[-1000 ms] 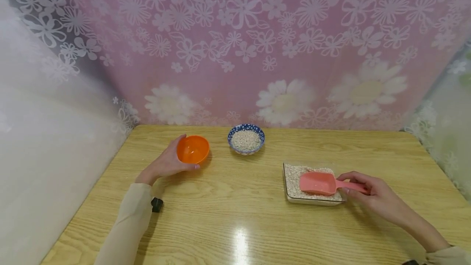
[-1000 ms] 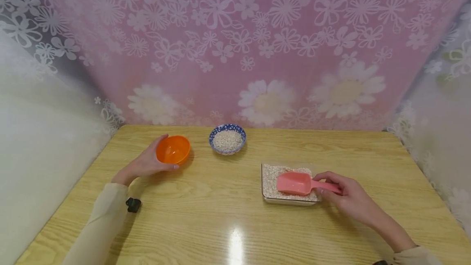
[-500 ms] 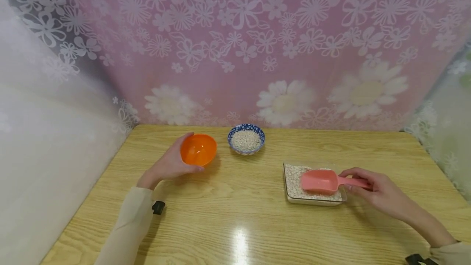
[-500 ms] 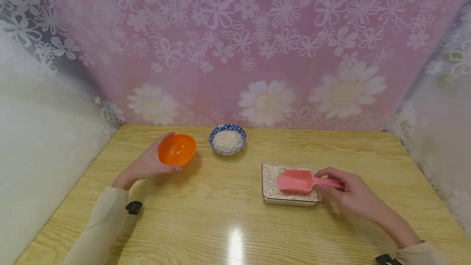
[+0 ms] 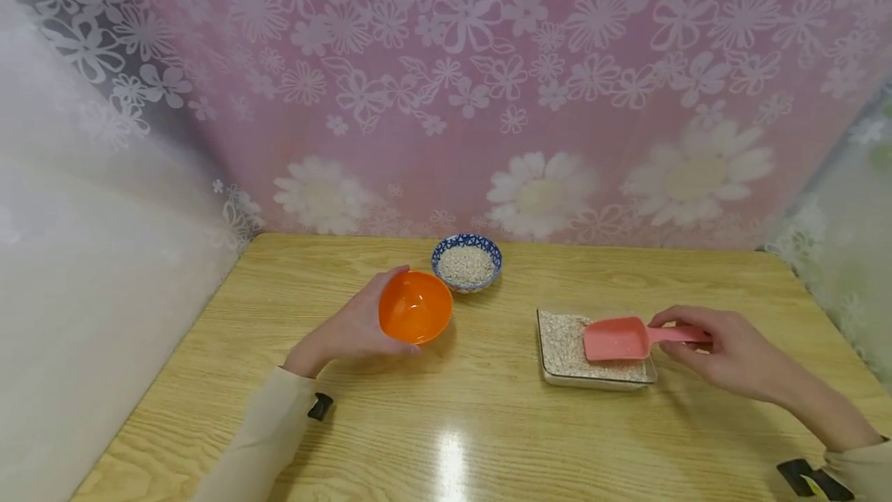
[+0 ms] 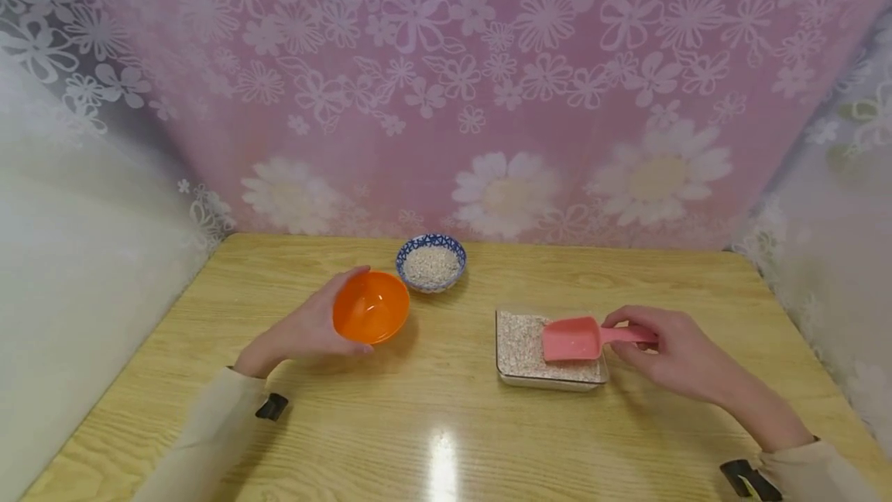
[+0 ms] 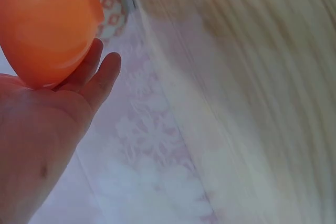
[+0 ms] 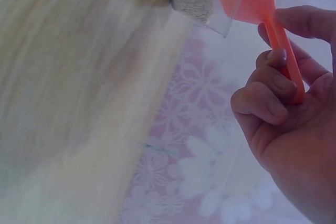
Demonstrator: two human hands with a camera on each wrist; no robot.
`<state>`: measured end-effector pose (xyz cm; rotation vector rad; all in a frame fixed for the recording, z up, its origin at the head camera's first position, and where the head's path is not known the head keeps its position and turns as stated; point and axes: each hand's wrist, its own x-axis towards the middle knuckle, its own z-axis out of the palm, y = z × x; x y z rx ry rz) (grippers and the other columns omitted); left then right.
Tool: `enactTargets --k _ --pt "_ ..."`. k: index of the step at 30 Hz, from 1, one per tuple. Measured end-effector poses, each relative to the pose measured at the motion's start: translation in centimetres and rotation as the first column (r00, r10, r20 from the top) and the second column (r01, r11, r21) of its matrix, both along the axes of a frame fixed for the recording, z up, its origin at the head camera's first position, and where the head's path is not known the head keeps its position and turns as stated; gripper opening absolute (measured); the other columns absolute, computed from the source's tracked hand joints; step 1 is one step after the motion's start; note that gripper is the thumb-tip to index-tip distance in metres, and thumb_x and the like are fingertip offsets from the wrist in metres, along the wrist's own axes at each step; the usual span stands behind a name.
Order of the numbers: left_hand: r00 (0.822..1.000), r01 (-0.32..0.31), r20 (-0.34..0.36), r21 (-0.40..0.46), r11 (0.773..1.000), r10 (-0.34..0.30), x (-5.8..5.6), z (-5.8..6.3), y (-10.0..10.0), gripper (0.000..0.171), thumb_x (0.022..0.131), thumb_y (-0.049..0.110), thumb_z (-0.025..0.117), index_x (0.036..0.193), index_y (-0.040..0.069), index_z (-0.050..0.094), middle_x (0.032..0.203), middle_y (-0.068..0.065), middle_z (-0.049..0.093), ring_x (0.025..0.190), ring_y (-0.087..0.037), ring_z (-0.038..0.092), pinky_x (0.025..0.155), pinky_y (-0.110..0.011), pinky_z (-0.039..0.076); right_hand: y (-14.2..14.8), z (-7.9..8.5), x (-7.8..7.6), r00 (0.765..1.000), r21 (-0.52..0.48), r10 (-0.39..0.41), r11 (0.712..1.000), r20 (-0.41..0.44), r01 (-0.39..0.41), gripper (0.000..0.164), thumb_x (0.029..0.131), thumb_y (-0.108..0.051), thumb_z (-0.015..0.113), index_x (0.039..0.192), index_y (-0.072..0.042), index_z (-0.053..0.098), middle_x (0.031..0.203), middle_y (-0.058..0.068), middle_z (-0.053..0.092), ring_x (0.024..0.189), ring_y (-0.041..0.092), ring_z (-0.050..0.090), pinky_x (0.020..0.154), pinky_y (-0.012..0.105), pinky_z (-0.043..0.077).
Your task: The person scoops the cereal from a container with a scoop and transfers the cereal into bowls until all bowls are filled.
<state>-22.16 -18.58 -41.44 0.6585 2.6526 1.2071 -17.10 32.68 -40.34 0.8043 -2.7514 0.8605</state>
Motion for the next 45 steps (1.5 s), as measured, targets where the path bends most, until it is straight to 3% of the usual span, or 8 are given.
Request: enactTargets --k 6,14,18,23,35,39,42,45 --pt "0.998 0.061 0.022 0.004 0.998 -0.061 0.6 -0.2 1.9 0.12 0.067 0.042 0.094 0.161 0.014 0.024 0.155 -0.006 0.042 0.132 -0.027 0.051 0.105 -0.052 0.05 -0.5 0.7 -0.6 0.994 0.083 0.04 0.996 -0.106 -0.032 0.035 0.08 -0.001 0.081 0.107 -0.021 0.072 0.09 -0.006 0.073 0.068 -0.01 0.051 0.055 0.018 0.039" --pt "0.992 0.119 0.035 0.041 0.992 -0.12 1.1 -0.9 3.4 0.117 0.067 0.039 0.095 0.159 0.014 0.026 0.15 -0.005 0.043 0.13 -0.024 0.052 0.101 -0.046 0.052 -1.3 1.9 -1.3 0.99 0.173 0.059 0.984 -0.13 -0.036 0.033 0.079 -0.003 0.082 0.105 -0.02 0.071 0.086 -0.016 0.066 0.062 -0.009 0.039 0.055 0.019 0.037" --pt "0.991 0.126 0.038 -0.011 0.992 -0.125 1.3 -1.3 3.5 0.12 0.069 0.044 0.093 0.16 0.009 0.023 0.15 -0.009 0.043 0.129 -0.025 0.052 0.103 -0.048 0.051 -1.6 1.9 -1.4 0.992 0.182 0.056 0.983 -0.11 -0.035 0.03 0.08 -0.007 0.083 0.104 -0.022 0.071 0.083 -0.018 0.063 0.063 -0.009 0.039 0.055 0.019 0.037" --pt "0.99 0.134 0.049 -0.06 0.989 -0.131 1.2 -1.5 3.3 0.122 0.07 0.047 0.091 0.162 0.009 0.02 0.153 -0.01 0.04 0.131 -0.025 0.051 0.108 -0.051 0.047 -1.6 1.9 -1.3 0.996 0.203 0.046 0.979 -0.082 -0.029 0.027 0.082 -0.01 0.082 0.104 -0.021 0.071 0.087 -0.015 0.068 0.065 -0.01 0.043 0.055 0.019 0.041" --pt "0.984 0.16 0.098 -0.104 0.982 -0.15 1.2 -1.4 3.7 0.126 0.072 0.05 0.09 0.164 0.013 0.013 0.161 -0.009 0.03 0.138 -0.03 0.046 0.112 -0.055 0.044 -2.0 2.9 -1.5 0.987 0.238 0.051 0.971 -0.154 -0.013 0.028 0.078 -0.01 0.084 0.101 -0.021 0.072 0.093 -0.011 0.072 0.074 -0.006 0.061 0.057 0.021 0.049" --pt "0.995 0.098 0.005 -0.125 0.987 -0.098 1.5 -0.9 4.0 0.121 0.072 0.053 0.089 0.165 0.024 0.016 0.166 -0.004 0.019 0.145 -0.032 0.037 0.108 -0.058 0.046 -1.9 3.1 -1.4 0.988 0.245 0.041 0.969 -0.147 -0.003 0.028 0.079 -0.01 0.084 0.102 -0.019 0.072 0.093 -0.008 0.073 0.071 -0.005 0.061 0.056 0.021 0.048" --pt "0.991 0.048 -0.122 -0.044 0.998 -0.053 2.0 0.2 5.1 0.111 0.076 0.047 0.088 0.163 0.03 0.023 0.165 -0.002 0.02 0.149 -0.031 0.031 0.107 -0.06 0.047 -1.7 3.3 -1.3 0.988 0.255 0.034 0.967 -0.15 0.005 0.027 0.078 -0.01 0.084 0.102 -0.017 0.072 0.092 -0.007 0.073 0.066 -0.009 0.053 0.054 0.02 0.043" --pt "0.978 0.044 -0.207 0.039 0.998 -0.035 2.8 1.3 6.9 0.099 0.08 0.041 0.087 0.16 0.031 0.03 0.161 -0.001 0.029 0.148 -0.027 0.034 0.11 -0.058 0.046 -1.6 3.6 -1.4 0.987 0.27 0.027 0.963 -0.161 0.017 0.027 0.077 -0.011 0.085 0.1 -0.017 0.072 0.09 -0.007 0.073 0.064 -0.009 0.051 0.053 0.019 0.04"
